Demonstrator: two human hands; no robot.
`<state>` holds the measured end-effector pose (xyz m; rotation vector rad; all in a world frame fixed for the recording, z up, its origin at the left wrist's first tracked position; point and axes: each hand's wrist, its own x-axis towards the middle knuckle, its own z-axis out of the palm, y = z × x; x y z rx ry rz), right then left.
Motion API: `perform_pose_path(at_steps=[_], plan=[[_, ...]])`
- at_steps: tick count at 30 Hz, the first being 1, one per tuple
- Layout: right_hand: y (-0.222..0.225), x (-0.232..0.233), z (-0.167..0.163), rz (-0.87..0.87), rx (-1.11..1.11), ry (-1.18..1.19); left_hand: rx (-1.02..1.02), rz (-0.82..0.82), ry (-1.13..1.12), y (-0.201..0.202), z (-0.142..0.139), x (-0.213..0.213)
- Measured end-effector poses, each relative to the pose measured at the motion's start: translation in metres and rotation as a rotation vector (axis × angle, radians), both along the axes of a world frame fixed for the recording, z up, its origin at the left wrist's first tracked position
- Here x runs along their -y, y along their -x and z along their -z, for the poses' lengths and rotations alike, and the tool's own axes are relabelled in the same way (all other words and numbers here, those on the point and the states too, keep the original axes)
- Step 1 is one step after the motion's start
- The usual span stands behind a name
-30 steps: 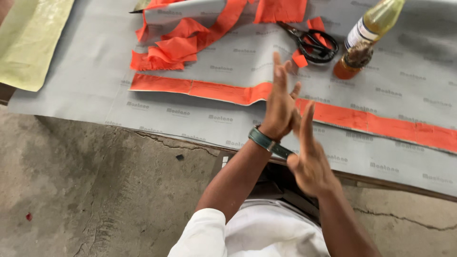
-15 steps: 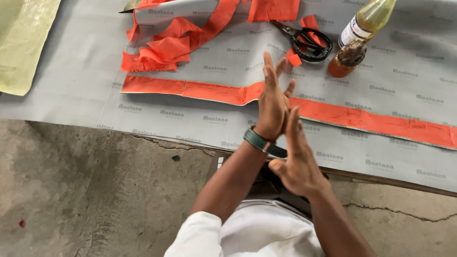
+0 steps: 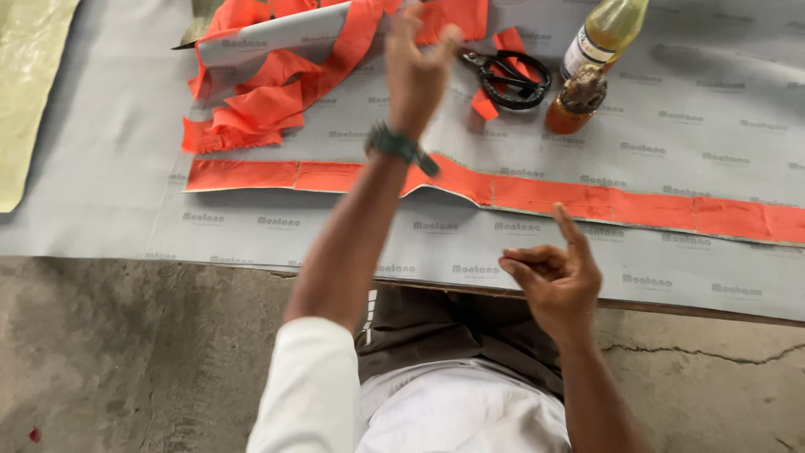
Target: The person cuts orange fabric strips with scissors on a workbench, then applies glue from a jar onto a gray backing sheet and presses the orange strips onto the glued areas, smoothing and aligning them by hand. They reposition the backing sheet and continue cutting and attaching strips along its length.
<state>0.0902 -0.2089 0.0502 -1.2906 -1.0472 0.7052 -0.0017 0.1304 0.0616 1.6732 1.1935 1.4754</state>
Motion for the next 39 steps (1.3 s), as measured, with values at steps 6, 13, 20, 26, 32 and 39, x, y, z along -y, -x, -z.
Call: perform_pose_path(at_steps=[6,13,20,26,32,39], plan=[[-0.041,-0.004,-0.003,0.123,-0.017,-0.016,-0.350,-0.187,0.221,0.011,0.023,-0.107],[-0.063,-0.022,0.010,0.136,0.082,0.045,-0.094,0.234,0.151,0.013,0.004,-0.114],[-0.055,-0.026,0.029,-0.041,-0.047,0.040,-0.139,0.731,0.053,0.069,-0.086,-0.014],[-0.050,-0.015,0.029,-0.108,-0.058,0.011,0.072,0.759,0.161,0.123,-0.091,0.072],[-0.048,-0.037,-0.015,-0.117,0.195,0.060,0.165,0.384,0.416,0.169,-0.032,0.136],[-0.044,-0.150,-0.039,-0.134,0.562,0.110,-0.493,0.330,0.406,0.218,-0.028,0.166]])
